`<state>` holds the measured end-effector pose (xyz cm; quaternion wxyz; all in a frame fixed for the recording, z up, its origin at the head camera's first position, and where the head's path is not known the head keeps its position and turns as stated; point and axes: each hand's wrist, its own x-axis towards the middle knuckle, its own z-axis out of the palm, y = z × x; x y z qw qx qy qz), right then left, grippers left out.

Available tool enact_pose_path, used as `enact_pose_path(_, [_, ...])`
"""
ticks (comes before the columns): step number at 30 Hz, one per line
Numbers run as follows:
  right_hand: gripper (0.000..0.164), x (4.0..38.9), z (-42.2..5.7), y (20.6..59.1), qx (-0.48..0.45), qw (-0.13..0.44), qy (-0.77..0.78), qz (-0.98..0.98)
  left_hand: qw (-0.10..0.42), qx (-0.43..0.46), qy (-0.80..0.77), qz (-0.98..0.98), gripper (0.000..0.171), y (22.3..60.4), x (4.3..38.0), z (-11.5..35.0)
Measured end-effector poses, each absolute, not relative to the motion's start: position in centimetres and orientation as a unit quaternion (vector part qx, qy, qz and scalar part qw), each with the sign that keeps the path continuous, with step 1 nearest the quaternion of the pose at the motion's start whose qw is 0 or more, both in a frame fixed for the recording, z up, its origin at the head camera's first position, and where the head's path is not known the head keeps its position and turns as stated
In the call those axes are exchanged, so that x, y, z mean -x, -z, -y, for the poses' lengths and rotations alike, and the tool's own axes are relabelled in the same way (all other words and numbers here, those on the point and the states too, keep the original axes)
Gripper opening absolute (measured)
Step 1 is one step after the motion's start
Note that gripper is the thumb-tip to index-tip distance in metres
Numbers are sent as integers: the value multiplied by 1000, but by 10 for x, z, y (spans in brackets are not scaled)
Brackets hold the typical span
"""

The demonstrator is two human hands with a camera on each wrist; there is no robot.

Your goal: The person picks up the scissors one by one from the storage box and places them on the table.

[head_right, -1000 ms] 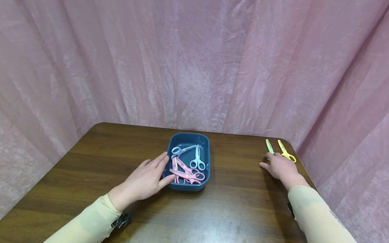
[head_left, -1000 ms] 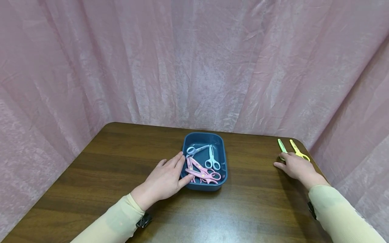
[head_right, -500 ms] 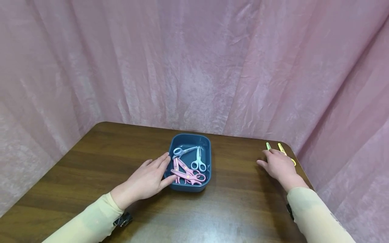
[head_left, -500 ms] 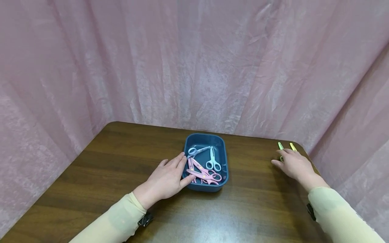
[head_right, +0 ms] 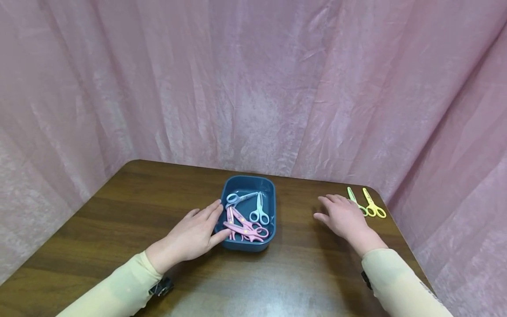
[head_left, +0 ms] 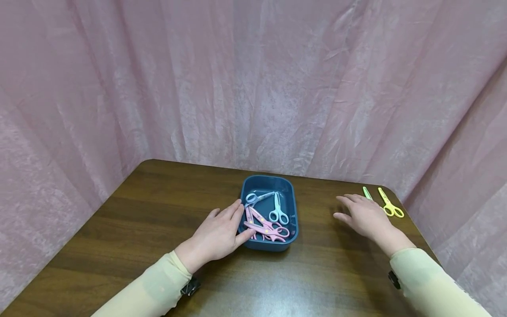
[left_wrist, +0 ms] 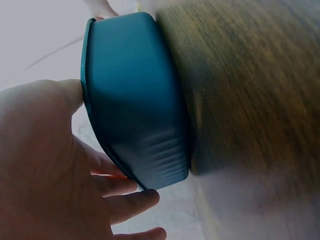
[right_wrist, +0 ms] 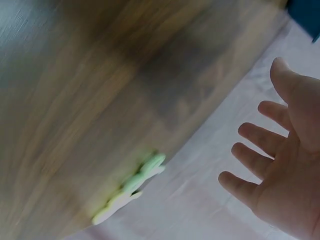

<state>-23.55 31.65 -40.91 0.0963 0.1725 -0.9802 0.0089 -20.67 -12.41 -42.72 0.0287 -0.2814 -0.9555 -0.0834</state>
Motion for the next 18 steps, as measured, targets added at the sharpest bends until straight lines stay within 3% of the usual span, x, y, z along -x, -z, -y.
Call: enact_pose_path(18, [59,217,-230,398,-279,136,-51,949,40,289,84,953,88,426,206,124])
